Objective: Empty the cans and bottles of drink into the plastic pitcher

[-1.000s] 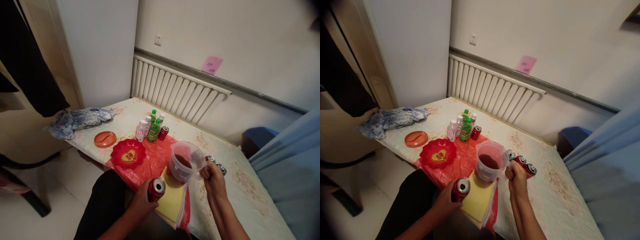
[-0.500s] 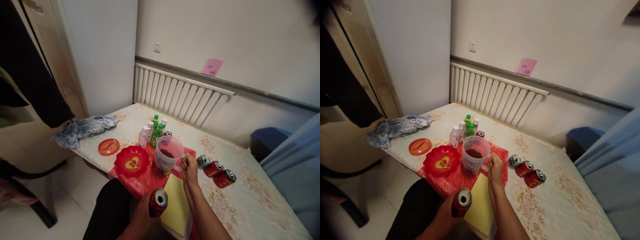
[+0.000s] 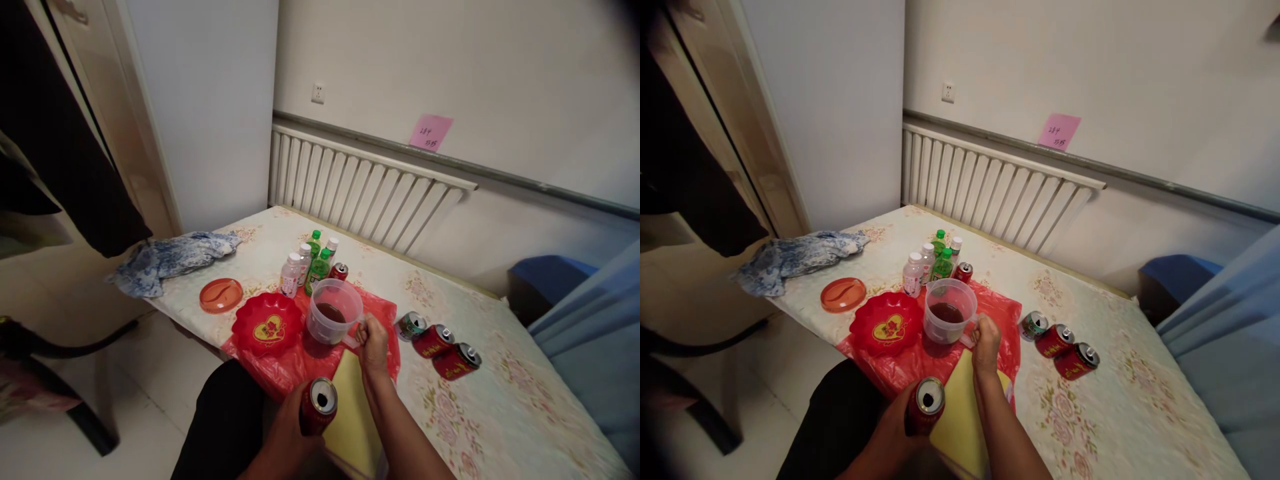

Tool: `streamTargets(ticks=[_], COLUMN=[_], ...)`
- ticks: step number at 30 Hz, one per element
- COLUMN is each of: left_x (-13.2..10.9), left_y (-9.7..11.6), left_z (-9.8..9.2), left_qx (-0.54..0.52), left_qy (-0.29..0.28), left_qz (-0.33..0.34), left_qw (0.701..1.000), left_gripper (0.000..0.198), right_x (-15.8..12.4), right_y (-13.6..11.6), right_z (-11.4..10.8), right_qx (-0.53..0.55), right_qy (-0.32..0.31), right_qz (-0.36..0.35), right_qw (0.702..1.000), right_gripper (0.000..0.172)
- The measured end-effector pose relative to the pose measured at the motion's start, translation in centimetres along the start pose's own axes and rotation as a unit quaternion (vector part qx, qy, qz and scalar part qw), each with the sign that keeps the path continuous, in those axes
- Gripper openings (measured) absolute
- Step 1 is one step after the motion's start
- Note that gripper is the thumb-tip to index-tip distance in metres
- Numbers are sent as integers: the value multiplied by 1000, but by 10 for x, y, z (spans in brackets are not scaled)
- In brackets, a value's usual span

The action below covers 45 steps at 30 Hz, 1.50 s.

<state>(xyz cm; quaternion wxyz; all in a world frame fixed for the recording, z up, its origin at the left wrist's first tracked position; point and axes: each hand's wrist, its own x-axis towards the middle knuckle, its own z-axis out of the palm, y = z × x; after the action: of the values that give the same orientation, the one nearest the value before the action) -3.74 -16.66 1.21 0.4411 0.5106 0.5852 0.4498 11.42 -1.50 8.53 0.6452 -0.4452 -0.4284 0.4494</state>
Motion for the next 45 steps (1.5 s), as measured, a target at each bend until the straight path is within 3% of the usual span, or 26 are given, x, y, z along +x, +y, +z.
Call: streamTargets(ticks=[7,10,14,16,22,27,37,45], left_x=[-3,-5,-5,-5,-8,-12,-20,-20], left_y=[12,17,20,23,33,39,57,63], left_z=[0,1,4,7,19,30,50,72], left_qx=[-1,10,27,28,14,33,49,57], left_qy=[-9,-9,-10,-19,-36,-59,-88,-107], left_qz=[15,10,7,10,52,84,145,160], left_qw=[1000,1000,1000,999,998,994,984,980], left_gripper=[81,83,85,86,81,77,66,62], right_x=[-9,-15,-34,-49,-109,-143,-153,-154], right_y=[-9,-7,-1,0,-4,-14,-28,-38], right_z=[-12,-27,-55,-67,-84,-85,-89,-101], right_qx=[-76,-105,-121,-141,-146,-153,-241,-267], right_qy=[-4,32,79,52,-109,-150,-85,-51], right_qz=[-29,-38,-21,2,63,82,21,23], right_qw=[997,993,989,989,981,973,967,962], right_gripper=[36,30,40,41,52,76,75,75])
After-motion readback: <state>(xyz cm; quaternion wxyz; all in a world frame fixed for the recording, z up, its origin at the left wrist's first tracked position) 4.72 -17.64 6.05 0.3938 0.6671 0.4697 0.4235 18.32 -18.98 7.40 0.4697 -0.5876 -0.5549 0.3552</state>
